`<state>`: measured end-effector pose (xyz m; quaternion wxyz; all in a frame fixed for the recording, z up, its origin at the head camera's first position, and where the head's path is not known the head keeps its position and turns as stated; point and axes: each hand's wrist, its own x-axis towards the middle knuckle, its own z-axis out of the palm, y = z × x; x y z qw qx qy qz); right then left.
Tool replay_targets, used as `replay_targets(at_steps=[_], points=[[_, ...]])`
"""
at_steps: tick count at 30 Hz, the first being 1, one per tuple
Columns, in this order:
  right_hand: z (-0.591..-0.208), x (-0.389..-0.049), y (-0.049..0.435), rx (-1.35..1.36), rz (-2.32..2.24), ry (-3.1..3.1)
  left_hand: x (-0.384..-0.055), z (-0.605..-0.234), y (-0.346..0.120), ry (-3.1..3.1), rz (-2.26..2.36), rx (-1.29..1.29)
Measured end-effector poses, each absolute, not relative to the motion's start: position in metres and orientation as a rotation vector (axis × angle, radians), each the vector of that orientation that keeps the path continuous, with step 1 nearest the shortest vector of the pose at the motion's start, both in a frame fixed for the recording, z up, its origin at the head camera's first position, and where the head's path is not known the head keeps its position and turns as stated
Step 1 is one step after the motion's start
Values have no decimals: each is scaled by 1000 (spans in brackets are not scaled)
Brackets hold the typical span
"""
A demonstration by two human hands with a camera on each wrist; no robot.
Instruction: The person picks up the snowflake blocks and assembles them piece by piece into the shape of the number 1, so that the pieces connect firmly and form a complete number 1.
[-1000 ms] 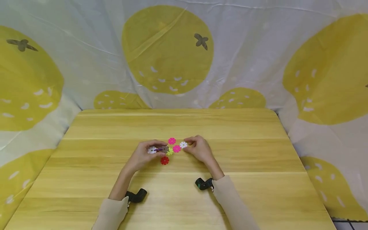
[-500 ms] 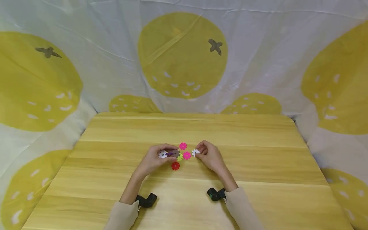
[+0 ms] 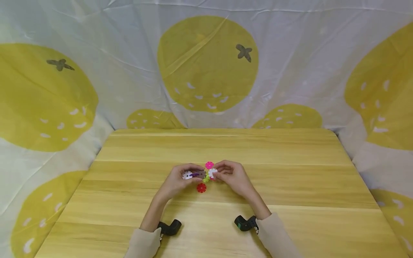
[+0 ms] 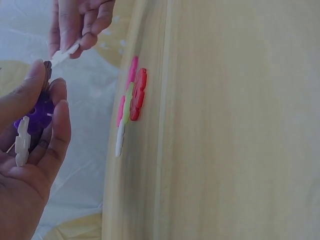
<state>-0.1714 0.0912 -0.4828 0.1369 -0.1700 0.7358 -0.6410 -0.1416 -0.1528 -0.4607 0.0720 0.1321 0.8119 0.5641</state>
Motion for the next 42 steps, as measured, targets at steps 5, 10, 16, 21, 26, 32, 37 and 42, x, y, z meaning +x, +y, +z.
replay_targets(at_steps=[5,10,16,21,26,32,37,42], points=[[-483,-163,92,-474,-1882,2182,-141,-462,-149,2397,1704,408],[-483,-157,93,-463,-1965,2117,-140,-462,-147,2357,1713,392],[-485,-152,90,-513,-2063,2033,-139,-461,-147,2344,1709,397],[-486,-151,86,-526,-2053,2053,-138,-459,-149,2333,1719,386],[-482,-153,84,-521,-2032,2070,-139,-458,-151,2272,1766,381],[-476,-159,80,-555,-2042,2051,-142,-457,-155,2235,1824,367],[-476,-162,79,-581,-2033,2041,-143,-457,-156,2223,1847,391],[-476,-161,80,-567,-1990,2062,-141,-461,-157,2215,1839,398]])
